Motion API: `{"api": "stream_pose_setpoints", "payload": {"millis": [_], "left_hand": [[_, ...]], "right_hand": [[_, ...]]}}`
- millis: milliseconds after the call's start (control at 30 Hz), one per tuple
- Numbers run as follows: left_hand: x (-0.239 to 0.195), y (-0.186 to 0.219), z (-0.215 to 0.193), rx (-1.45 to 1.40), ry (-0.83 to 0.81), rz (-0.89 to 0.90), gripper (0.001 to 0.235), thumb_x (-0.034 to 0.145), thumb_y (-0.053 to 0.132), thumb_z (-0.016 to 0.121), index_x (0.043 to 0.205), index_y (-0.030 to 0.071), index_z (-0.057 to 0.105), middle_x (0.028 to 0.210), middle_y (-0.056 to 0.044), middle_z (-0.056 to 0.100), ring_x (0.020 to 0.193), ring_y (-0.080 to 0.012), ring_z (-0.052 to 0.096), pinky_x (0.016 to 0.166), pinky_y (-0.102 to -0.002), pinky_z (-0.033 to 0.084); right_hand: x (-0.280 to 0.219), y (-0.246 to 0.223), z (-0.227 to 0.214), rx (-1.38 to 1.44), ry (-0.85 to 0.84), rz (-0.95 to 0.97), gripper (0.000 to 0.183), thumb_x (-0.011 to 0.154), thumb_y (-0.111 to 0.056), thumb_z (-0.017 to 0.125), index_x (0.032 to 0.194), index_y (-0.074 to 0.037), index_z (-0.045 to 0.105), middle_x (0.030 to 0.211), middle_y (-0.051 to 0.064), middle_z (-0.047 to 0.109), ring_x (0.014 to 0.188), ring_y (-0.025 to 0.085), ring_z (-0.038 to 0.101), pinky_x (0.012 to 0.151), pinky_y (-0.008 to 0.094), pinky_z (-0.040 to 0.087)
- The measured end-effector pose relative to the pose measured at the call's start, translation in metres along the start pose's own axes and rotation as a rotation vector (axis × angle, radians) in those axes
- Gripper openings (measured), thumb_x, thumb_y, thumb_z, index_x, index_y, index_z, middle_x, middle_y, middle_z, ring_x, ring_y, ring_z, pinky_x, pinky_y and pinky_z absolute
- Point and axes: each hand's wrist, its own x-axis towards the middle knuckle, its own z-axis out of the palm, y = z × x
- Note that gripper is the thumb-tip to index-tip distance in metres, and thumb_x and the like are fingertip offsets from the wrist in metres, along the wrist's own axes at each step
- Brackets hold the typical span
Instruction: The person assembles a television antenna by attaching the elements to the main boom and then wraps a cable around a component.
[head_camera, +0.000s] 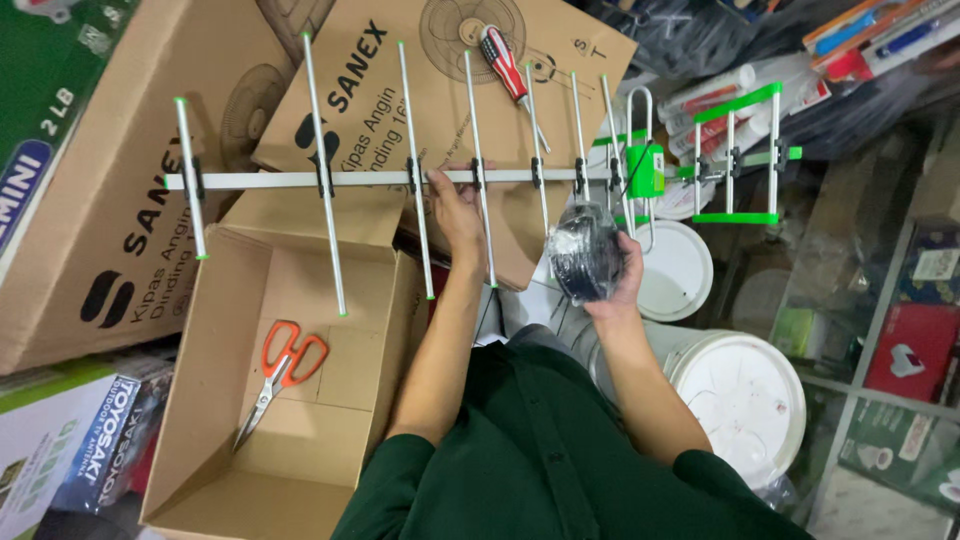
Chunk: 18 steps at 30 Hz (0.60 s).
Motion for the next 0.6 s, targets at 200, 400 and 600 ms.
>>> {"api": "stream_pose_setpoints", "payload": {"millis": [200,400,600], "left_hand": [[-0.013,-0.006,0.015,0.020,-0.013,0.040,0.048,0.112,0.049,0.036,0.109,0.003,0.052,0.105,-0.021,0.068,0.092,-0.0233,0.061,0.085,-0.033,0.050],[-0.059,0.004,0.055,0.048,0.014,0.033,0.043,0.112,0.043,0.037,0.107,0.002,0.051,0.103,-0.019,0.067,0.087,-0.0180,0.055,0.082,-0.033,0.049],[-0.109,-0.014,0.097,0.227,-0.047,0.126,0.050,0.112,0.044,0.034,0.105,0.000,0.057,0.102,-0.016,0.067,0.091,-0.0206,0.065,0.087,-0.035,0.055]], "right_hand": [[0.003,0.002,0.002,0.034,0.011,-0.078,0.051,0.091,-0.039,0.062,0.129,-0.004,0.066,0.124,0.015,0.073,0.114,0.030,0.070,0.105,0.045,0.054],[0.008,-0.009,-0.024,0.105,0.073,-0.236,0.040,0.091,-0.033,0.066,0.120,-0.005,0.070,0.119,0.012,0.074,0.107,0.030,0.071,0.101,0.046,0.056],[0.002,-0.050,-0.046,0.144,0.020,-0.244,0.034,0.092,-0.030,0.066,0.116,-0.005,0.070,0.120,0.012,0.074,0.109,0.031,0.071,0.103,0.048,0.055]]}}
